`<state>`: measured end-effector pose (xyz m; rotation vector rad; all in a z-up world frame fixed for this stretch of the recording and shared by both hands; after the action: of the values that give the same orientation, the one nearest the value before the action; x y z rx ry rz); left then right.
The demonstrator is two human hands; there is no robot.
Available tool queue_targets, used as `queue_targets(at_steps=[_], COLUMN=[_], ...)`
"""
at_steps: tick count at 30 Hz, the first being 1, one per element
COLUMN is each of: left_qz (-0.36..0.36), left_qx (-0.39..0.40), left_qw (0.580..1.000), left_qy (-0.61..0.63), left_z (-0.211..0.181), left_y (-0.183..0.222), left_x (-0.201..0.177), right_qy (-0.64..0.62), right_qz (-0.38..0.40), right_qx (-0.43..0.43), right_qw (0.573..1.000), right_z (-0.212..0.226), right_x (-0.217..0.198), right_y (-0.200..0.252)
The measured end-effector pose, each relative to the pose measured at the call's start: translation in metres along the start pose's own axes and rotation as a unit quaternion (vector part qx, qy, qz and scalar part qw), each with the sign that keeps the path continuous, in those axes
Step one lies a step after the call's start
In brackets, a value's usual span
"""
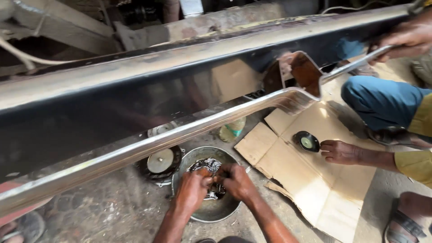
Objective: Cleaning mechanical parts with fuel or solvent in a metal bowl.
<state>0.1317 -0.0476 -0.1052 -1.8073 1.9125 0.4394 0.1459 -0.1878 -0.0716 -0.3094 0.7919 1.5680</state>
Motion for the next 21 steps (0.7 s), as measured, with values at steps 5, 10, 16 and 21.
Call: queue_targets(at_steps=[5,10,16,21], left_qz=[0.094,0.061,-0.116,-0.123], left_qx=[-0.059,-0.027,-0.202,-0.400], left_qw=[0.979,0.977,0.969,0.725], left_qy=[-0.173,-0.201,0.083,0.548], left_z=[-0.001,0.006,0.004,0.055], left_y=[0.000,-0.003,0.024,0.048], left_x=[-0.006,-0.003,-0.025,0.029], right_qy=[0.053,0.091,0.038,0.005], right_qz=[-0.024,-0.055,-0.062,-0.010], right_qx=[-0.234,-0.250,-0.233,-0.224], right_qw=[0.970,0.962,0.970,0.974], right_z=[0.044,0.043,0.053,0.037], right_x=[-0.012,-0.025,-0.016,0.018], right_y=[0.016,0.013,0.022,0.007])
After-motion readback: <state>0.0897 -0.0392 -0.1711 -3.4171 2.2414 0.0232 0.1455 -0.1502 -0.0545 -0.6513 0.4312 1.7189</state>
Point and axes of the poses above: each hand's wrist, its own y-axis away from the middle knuckle, its own x-axis out of the palm, z = x × y, the point moved 10 cm from there along -y, towards the middle knuckle, and after that the axes turned 10 degrees about -z, right-handed, at the moved point
